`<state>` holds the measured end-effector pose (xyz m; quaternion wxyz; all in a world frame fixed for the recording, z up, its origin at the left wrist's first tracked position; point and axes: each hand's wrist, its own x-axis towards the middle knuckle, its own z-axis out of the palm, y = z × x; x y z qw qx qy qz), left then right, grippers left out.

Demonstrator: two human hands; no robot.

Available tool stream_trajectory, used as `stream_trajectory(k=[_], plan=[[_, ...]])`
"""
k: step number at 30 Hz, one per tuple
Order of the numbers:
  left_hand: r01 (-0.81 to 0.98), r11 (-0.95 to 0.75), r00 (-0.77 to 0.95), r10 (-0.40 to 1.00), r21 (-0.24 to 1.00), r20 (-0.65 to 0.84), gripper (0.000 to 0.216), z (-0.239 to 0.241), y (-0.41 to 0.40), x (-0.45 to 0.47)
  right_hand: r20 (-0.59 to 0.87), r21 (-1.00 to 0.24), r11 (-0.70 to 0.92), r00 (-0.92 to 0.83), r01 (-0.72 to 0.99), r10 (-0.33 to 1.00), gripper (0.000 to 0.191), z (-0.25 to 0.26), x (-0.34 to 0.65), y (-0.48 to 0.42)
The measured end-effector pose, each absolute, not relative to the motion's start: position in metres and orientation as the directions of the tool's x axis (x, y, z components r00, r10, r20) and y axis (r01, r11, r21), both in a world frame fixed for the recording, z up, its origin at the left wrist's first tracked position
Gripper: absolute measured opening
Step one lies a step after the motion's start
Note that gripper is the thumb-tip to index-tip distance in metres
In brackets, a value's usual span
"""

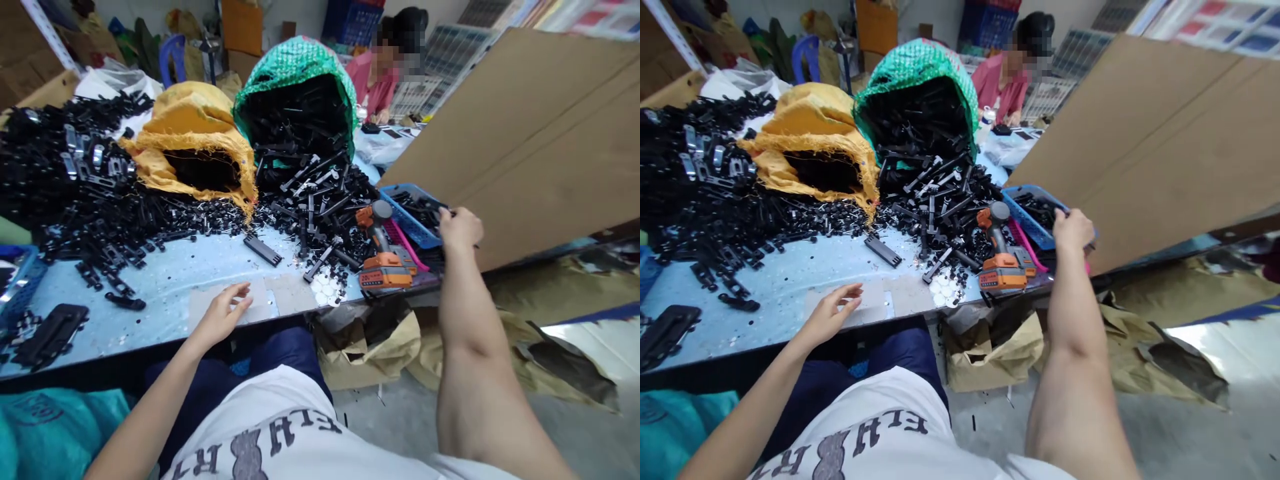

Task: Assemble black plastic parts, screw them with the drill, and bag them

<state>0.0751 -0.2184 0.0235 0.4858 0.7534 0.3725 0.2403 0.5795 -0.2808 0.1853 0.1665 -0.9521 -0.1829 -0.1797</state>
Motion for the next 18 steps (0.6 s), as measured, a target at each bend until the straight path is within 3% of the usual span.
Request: stream_trajectory(k=[1,3,6,8,10,12,14,18], plan=[[0.331,-0.291,0.625,0.78,0.898,0.022,0.045,0.023,-0.219,0.077,0.433,-0.225,-0.888,0.858,0.401,0.278,0.043,0.18,0.588,-0.28],[0.371,-0.39,0.614,0.784,0.843,0.093,0.042,0.021,-0.215,0.077,0.614,-0.146,-0.781,0.675,0.607,0.41,0.043,0.16,0.582,-0.27],[0.573,-0.448,0.45,0.872,0.687,0.193,0.042,0.014,-0.194,0.065,0.711,0.013,-0.319,0.215,0.948,0.67,0.033,0.117,0.519,-0.248],[0.757,-0.335,0.26,0.942,0.561,0.213,0.041,0.01,-0.175,0.046,0.617,0.01,0.043,-0.04,0.999,0.786,0.031,0.089,0.458,-0.236],[0.9,-0.085,-0.006,0.978,0.427,0.207,0.042,0.008,-0.159,0.02,0.533,-0.038,0.183,-0.135,0.982,0.835,0.032,0.065,0.4,-0.224],[0.923,0.213,-0.28,0.943,0.32,0.179,0.047,0.007,-0.148,-0.007,0.467,-0.086,0.185,-0.124,0.979,0.875,0.035,0.045,0.355,-0.209],[0.87,0.41,-0.442,0.895,0.273,0.065,0.054,0.006,-0.143,-0.03,0.384,-0.108,0.095,-0.047,0.99,0.922,0.042,0.028,0.327,-0.191],[0.839,0.485,-0.452,0.874,0.246,-0.179,0.043,-0.002,-0.147,-0.054,0.175,-0.114,-0.073,0.093,0.991,0.98,0.055,0.006,0.305,-0.157]])
